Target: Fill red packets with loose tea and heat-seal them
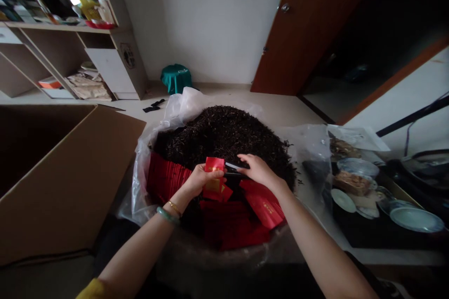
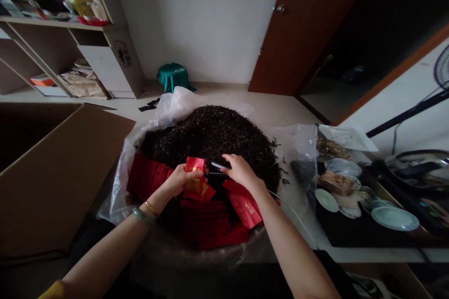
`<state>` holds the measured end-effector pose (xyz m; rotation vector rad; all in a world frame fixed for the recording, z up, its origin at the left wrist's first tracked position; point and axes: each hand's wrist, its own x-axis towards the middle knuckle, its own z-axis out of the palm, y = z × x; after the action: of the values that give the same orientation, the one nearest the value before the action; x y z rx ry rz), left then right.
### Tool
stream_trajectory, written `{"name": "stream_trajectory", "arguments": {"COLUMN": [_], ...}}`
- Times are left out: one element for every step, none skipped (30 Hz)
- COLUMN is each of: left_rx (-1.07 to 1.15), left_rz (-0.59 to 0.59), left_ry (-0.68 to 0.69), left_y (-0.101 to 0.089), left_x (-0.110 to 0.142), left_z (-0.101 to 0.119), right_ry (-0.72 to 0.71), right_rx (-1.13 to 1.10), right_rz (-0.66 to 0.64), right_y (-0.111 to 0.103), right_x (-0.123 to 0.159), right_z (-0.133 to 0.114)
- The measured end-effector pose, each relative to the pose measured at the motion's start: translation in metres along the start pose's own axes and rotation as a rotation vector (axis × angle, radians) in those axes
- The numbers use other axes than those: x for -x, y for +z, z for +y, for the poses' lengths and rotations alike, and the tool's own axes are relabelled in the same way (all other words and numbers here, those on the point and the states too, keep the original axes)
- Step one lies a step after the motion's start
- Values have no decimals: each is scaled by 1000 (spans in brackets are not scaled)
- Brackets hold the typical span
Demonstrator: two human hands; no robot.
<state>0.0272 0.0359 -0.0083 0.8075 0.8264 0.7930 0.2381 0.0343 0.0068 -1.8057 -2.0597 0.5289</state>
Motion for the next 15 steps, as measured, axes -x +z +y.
{"name": "stream_trajectory", "arguments": {"left_rx": [13, 23, 30, 35, 40, 43, 45, 43, 38, 33, 29, 27, 26, 26, 26], "left_rz": [4, 9, 14, 20, 26, 28, 28, 26, 23, 22, 23, 27, 32, 36, 39], "left_ry": [8, 13, 13, 11, 10, 10, 13, 18, 22, 26, 28, 26, 24, 23, 25], "left_y": [0, 0, 0, 0, 0, 0, 0, 0, -1, -1, -1, -1, -2, -2, -2], "left_x": [0, -1, -1, -1, -1, -1, -1, -1, -1, -1, -1, -1, -2, -2, -2], "left_z": [1, 1, 1, 1, 1, 1, 1, 0, 0, 0, 0, 0, 0, 0, 0], "right_ry": [-11, -21, -29, -34, -37, -41, -43, -46, -50, -55, -58, -61, -67, -77, -90], "right_rx": [127, 228, 303, 353, 385, 401, 401, 388, 367, 338, 305, 267, 222, 167, 104], "right_rz": [-58, -106, -140, -158, -160, -155, -148, -139, -128, -110, -82, -44, 6, 65, 126], "right_y": [1, 2, 4, 7, 9, 11, 13, 14, 15, 16, 16, 15, 13, 11, 8], "right_x": [2, 4, 7, 8, 10, 10, 11, 11, 10, 10, 9, 8, 6, 5, 4], "right_z": [5, 9, 11, 11, 11, 10, 9, 9, 10, 12, 15, 19, 24, 28, 33]}}
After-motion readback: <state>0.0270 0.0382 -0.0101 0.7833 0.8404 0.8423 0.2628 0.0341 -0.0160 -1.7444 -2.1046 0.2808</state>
